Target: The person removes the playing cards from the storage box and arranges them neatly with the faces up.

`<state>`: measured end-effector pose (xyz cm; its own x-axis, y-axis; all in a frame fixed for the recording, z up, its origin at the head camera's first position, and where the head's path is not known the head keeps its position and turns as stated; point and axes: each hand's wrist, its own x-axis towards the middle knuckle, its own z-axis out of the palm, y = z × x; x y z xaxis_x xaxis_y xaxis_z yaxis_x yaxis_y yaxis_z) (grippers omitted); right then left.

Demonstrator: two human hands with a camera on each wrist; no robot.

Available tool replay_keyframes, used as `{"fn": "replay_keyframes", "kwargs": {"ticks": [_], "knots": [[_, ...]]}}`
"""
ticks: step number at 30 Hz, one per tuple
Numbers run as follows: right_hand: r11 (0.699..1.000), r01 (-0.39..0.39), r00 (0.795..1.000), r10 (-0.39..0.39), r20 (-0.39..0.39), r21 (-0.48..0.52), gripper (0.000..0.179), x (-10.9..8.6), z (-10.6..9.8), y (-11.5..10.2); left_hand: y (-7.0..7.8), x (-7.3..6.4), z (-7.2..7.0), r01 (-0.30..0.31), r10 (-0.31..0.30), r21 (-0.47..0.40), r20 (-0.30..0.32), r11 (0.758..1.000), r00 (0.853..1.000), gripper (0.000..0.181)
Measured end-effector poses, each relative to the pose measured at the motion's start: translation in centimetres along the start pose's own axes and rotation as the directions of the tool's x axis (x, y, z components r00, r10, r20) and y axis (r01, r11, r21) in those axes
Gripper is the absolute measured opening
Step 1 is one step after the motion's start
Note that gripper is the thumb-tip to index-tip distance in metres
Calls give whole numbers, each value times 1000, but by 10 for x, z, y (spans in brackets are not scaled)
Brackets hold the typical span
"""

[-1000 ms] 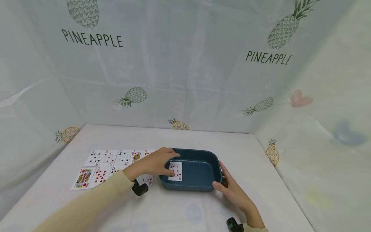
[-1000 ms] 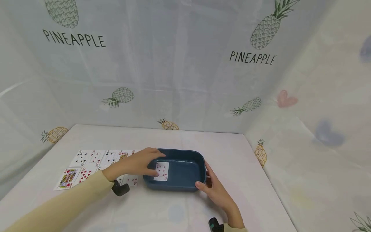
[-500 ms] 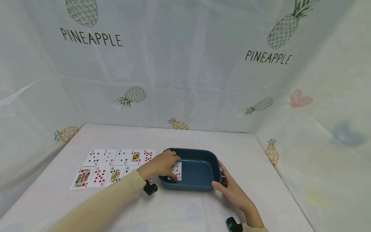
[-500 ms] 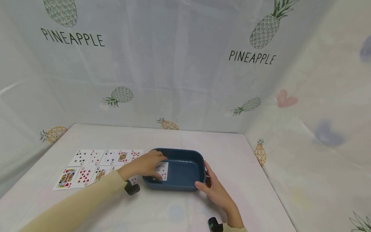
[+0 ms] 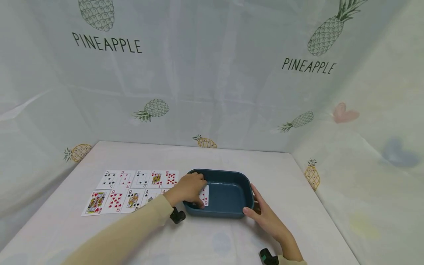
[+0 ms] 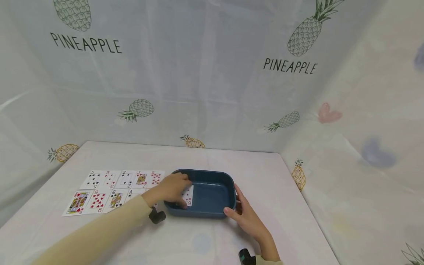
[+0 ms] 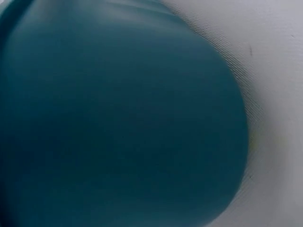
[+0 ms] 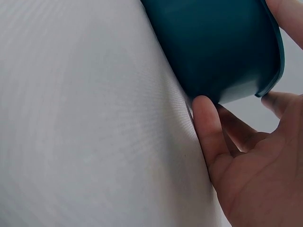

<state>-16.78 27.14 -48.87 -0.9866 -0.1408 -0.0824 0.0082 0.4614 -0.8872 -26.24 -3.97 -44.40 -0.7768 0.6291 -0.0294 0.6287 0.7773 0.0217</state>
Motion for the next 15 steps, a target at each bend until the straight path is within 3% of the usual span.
{"fn": "replay_keyframes", "kwargs": {"ticks": [7, 15], "knots": [[1000, -3, 1000, 3, -7, -5, 89, 0, 0, 0, 2, 4, -2, -3, 3, 25, 14, 1000, 1000, 85], [1000, -1, 1000, 1, -2, 0, 90, 0, 0, 0, -1, 8, 3, -21, 21, -19, -4, 1000, 1000, 83]]}}
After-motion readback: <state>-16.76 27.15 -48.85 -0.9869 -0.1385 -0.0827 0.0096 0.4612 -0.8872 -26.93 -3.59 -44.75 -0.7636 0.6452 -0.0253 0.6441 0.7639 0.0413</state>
